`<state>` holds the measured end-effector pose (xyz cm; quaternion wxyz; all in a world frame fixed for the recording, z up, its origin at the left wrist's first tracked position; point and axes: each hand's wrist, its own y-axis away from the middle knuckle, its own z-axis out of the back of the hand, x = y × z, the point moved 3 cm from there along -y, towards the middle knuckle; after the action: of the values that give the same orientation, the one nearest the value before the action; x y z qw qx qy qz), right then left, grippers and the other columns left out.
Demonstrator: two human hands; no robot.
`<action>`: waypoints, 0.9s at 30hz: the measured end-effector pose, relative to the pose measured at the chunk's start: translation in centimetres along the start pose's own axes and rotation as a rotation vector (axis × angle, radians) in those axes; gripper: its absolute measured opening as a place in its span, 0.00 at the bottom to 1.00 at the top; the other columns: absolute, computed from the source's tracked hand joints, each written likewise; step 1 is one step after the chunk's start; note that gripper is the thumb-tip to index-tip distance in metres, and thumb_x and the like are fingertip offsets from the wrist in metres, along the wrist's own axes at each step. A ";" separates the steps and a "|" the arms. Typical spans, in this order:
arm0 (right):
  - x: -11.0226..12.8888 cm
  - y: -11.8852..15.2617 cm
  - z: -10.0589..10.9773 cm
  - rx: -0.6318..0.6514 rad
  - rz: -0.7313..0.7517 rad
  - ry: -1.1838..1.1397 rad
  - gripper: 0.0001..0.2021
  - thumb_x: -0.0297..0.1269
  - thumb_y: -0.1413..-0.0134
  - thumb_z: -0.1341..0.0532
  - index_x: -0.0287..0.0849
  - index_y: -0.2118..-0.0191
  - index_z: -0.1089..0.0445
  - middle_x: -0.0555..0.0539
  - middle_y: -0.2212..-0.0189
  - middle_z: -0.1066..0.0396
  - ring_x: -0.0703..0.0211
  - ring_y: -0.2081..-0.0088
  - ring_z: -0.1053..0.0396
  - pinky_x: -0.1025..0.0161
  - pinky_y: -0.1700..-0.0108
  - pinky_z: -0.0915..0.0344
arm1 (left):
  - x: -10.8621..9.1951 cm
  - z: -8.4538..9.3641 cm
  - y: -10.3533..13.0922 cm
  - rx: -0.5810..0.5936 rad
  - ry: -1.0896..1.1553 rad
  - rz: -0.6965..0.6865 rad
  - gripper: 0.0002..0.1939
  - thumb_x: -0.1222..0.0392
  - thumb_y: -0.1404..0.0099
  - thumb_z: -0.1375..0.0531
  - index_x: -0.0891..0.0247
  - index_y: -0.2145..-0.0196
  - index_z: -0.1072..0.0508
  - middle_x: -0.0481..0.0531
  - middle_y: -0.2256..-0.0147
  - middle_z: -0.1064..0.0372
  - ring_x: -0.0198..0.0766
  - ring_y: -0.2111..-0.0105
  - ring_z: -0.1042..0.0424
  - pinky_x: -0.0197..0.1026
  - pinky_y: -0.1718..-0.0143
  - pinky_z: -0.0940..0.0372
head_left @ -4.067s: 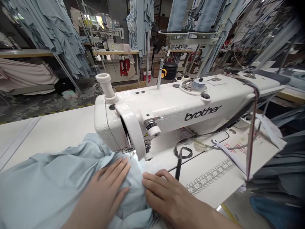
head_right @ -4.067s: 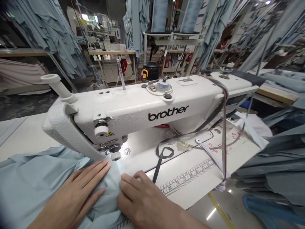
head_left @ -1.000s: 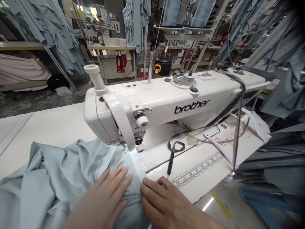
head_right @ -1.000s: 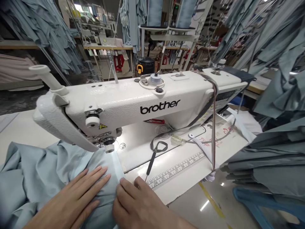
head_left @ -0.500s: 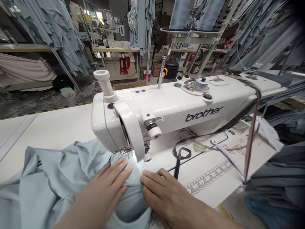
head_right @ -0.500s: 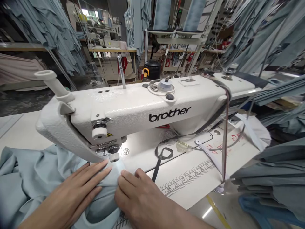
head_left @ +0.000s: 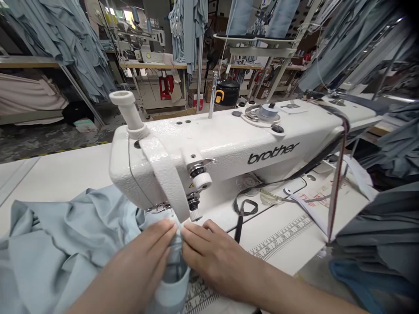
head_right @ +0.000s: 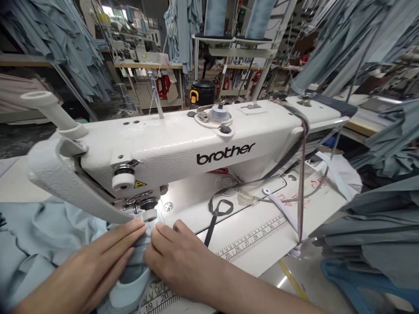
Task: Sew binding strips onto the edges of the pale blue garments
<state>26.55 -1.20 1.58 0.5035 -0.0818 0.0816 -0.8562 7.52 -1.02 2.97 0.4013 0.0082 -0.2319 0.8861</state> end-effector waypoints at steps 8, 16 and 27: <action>0.3 0.8 0.0 -0.044 -0.033 -0.107 0.12 0.22 0.30 0.54 0.35 0.57 0.34 0.36 0.49 0.31 0.48 0.44 0.37 0.56 0.50 0.39 | -1.1 -1.4 1.3 0.114 0.034 0.064 0.22 0.56 0.24 0.53 0.66 0.40 0.31 0.56 0.41 0.29 0.42 0.45 0.25 0.42 0.47 0.27; -0.6 -0.3 -0.1 -0.015 -0.079 -0.227 0.09 0.19 0.36 0.48 0.37 0.59 0.34 0.39 0.50 0.29 0.53 0.48 0.34 0.58 0.53 0.39 | -0.3 -1.4 0.6 0.103 -0.003 0.043 0.22 0.59 0.23 0.56 0.68 0.42 0.29 0.56 0.44 0.26 0.42 0.47 0.23 0.43 0.51 0.24; -1.3 -1.0 -0.9 -0.062 -0.121 -0.173 0.12 0.17 0.39 0.47 0.40 0.58 0.33 0.40 0.44 0.28 0.54 0.53 0.30 0.59 0.54 0.41 | 2.0 -3.0 1.5 0.137 0.196 0.189 0.20 0.55 0.24 0.52 0.64 0.41 0.30 0.58 0.44 0.27 0.47 0.46 0.25 0.50 0.47 0.26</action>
<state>26.14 0.44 0.86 0.4532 -0.1758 0.0590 -0.8719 5.60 0.77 0.04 0.3354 -0.0730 -0.1304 0.9301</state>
